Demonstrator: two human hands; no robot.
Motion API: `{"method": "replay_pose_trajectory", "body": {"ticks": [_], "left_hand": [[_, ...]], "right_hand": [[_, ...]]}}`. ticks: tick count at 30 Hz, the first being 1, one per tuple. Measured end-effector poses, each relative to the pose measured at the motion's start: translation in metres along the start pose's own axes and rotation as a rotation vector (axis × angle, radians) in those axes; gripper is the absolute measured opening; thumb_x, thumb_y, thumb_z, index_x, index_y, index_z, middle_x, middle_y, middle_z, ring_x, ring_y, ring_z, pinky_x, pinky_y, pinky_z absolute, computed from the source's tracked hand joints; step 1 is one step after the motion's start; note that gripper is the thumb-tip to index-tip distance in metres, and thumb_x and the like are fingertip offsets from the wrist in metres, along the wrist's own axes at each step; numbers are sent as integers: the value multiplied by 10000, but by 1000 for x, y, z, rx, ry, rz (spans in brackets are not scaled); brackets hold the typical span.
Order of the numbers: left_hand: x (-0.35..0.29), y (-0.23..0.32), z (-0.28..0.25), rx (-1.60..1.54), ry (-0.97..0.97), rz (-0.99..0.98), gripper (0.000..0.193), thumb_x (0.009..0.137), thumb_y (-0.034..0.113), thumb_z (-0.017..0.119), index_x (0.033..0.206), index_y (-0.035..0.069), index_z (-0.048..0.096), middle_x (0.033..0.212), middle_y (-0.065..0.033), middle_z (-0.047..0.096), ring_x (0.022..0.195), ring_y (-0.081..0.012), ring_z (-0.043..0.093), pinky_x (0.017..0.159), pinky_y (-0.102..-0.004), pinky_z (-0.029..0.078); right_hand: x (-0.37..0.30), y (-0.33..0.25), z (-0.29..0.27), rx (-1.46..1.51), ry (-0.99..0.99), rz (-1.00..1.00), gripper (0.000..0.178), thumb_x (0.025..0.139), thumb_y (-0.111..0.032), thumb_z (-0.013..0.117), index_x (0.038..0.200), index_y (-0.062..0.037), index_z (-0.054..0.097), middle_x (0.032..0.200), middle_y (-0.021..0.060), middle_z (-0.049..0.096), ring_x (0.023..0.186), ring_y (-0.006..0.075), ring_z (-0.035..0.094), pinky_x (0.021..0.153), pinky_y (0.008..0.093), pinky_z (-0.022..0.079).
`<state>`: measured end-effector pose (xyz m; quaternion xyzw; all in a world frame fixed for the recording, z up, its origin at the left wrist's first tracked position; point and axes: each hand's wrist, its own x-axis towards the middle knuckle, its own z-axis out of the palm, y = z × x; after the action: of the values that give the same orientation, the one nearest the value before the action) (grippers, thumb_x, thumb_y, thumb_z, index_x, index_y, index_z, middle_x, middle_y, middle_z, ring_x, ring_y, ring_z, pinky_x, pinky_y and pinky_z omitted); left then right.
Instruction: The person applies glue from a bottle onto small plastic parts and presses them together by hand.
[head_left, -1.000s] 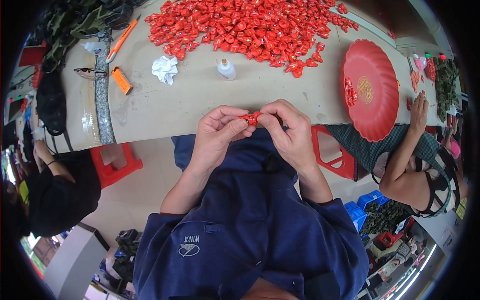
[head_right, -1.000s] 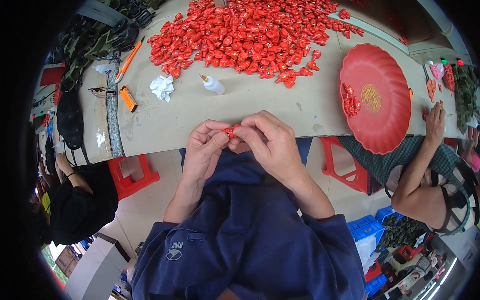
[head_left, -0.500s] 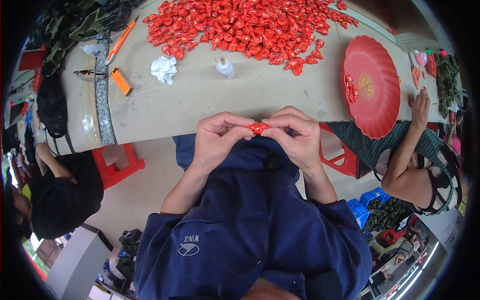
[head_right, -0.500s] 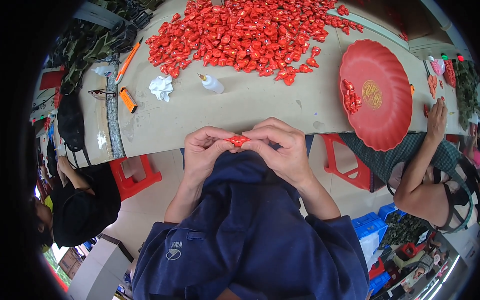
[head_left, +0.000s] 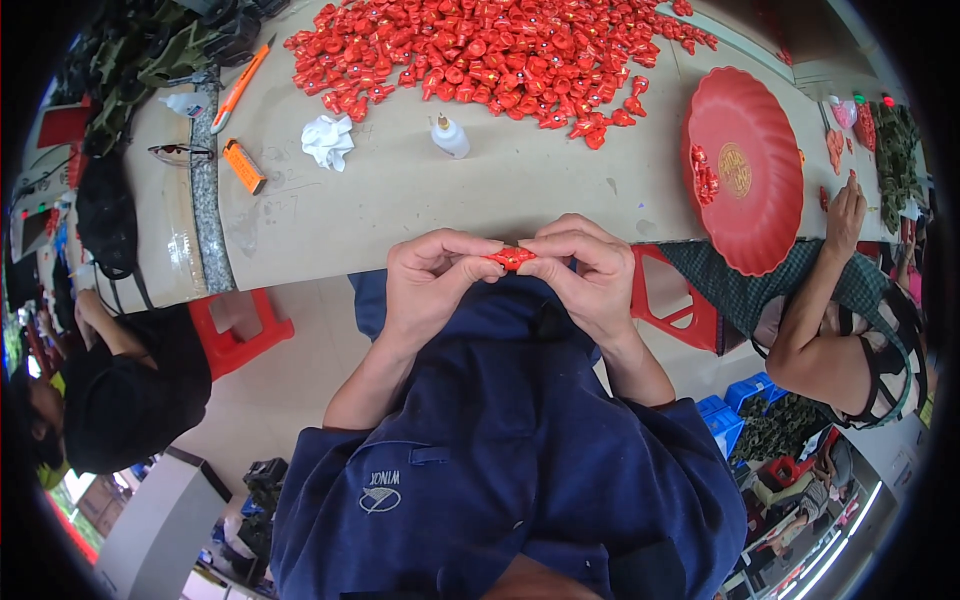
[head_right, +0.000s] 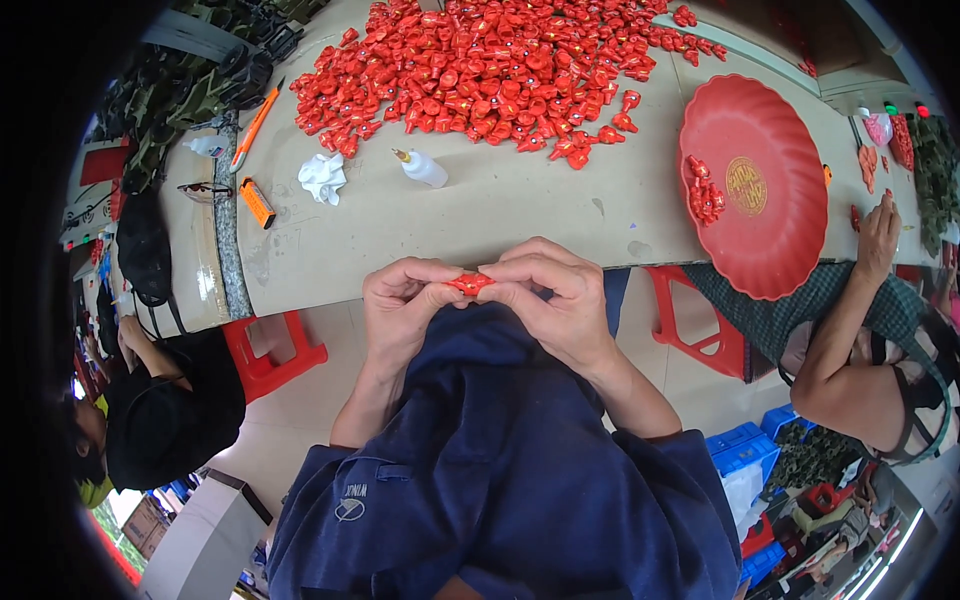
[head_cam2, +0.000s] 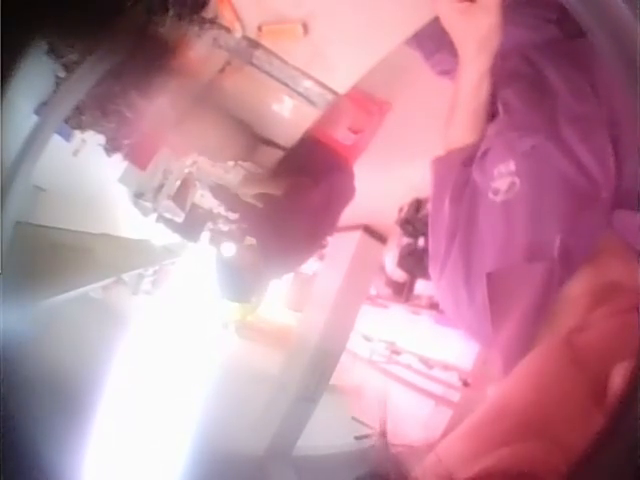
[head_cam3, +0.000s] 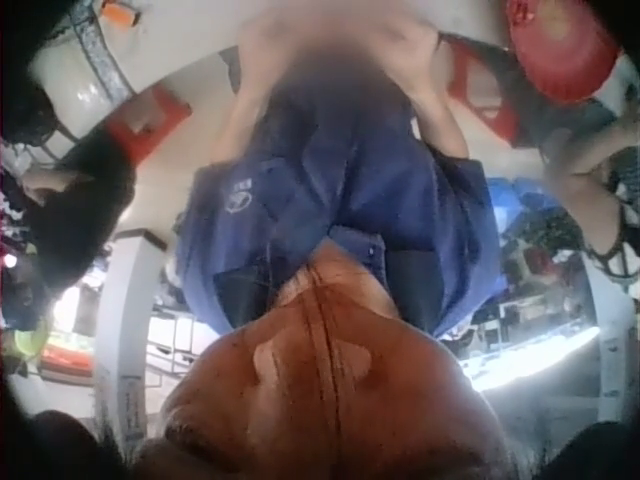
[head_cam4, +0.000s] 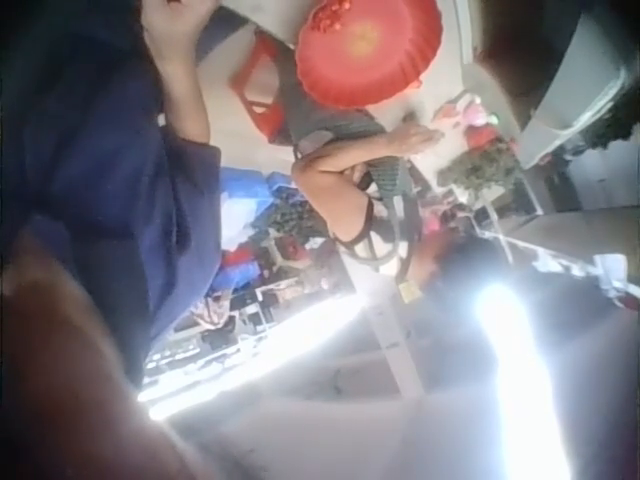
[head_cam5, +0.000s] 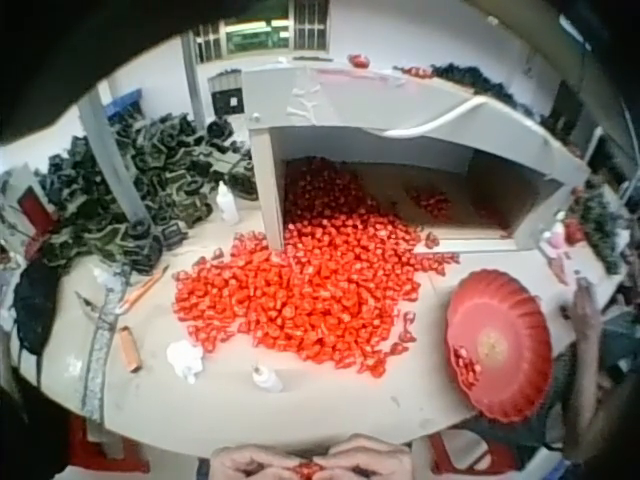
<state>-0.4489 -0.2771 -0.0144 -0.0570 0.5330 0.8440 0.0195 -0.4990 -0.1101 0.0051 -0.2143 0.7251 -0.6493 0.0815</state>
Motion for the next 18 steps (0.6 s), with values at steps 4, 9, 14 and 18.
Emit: {"method": "replay_pose_trajectory", "body": {"ticks": [4,9,14,18], "left_hand": [[0,1,0,7,6,-1,114,771,-49,586,883,-60,597,800,-124,631,687,-132,605,630,-221,503],[0,0,-1,12,11,-5,112,771,-51,585,882,-61,596,796,-123,630,688,-132,604,629,-219,502],[0,0,-2,14,10,1,111,773,-43,588,883,-57,597,798,-121,629,688,-133,604,627,-218,501],[-1,-1,-3,14,7,7,114,772,-40,591,885,-56,597,797,-121,629,687,-132,604,626,-218,501]], "right_hand": [[1,-1,1,5,-7,16,137,693,0,676,827,-7,648,749,74,596,636,103,588,515,193,453],[1,-1,1,19,-13,34,138,696,8,672,831,-1,645,762,76,594,650,103,595,520,191,461],[2,0,2,36,-18,36,136,700,14,666,834,2,643,762,76,593,653,107,599,525,191,465],[1,-1,3,36,-24,40,135,704,16,661,837,3,642,763,76,593,653,109,601,527,190,465]]}}
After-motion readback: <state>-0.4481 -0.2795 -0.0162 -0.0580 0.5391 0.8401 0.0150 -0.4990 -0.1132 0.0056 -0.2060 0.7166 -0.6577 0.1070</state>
